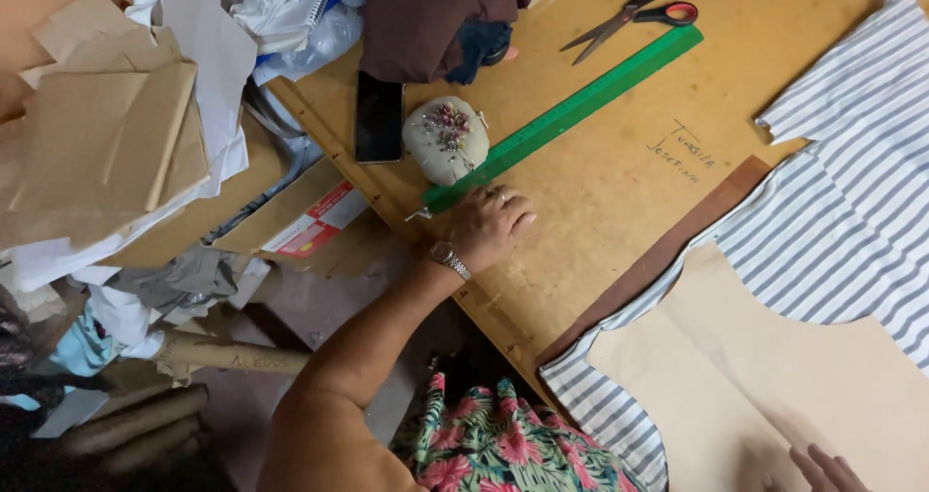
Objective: Smoothing striped fabric on a cutting table, positioning a paper pattern, and cutting the fabric using an electric rotary cutter.
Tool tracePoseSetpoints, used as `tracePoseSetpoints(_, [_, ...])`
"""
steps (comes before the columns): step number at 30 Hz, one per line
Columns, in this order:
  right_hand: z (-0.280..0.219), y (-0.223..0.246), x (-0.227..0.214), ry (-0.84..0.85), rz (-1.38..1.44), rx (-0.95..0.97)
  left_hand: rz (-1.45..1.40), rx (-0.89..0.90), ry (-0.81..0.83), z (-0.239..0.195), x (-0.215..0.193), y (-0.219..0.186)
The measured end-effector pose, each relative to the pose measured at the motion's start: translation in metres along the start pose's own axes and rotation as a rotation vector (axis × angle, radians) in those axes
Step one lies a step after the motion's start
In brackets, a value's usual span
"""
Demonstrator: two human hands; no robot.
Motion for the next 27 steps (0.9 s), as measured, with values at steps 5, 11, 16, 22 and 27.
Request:
tracePoseSetpoints(5, [-0.010, -0.034, 0.032, -0.070, 0.051, -0.184, -0.004, 0.068, -0.025, -0.004, -0.008, -0.015])
tracePoseSetpoints(11, [-0.029, -0.035, 0.039, 0.005, 0.066, -0.115, 0.050, 0.078, -0.072, -0.017, 0.024, -0.006])
tracePoseSetpoints(16, [-0.034, -0.032, 0.049, 0.064, 0.079, -0.069, 0.024, 0.092, -0.061, -0.020, 0.018, -0.013])
tracePoseSetpoints(22, [-0.034, -0.041, 0.060, 0.037, -0.016, -0.001, -0.045, 0.113, -0.036, -0.012, 0.017, -0.024])
tracePoseSetpoints(27, [-0.028, -0.052, 0.067, 0.050, -0.087, 0.025, -0.058, 0.108, -0.002, 0.013, 0.029, -0.021])
Point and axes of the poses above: each hand's wrist, its own z-axis towards the middle knuckle, its own x-axis out of the palm, y = z × x, the point moved 5 cm from there along z, towards the middle knuckle, and after that the axes turned 4 degrees about -x, right-handed, at the moved point
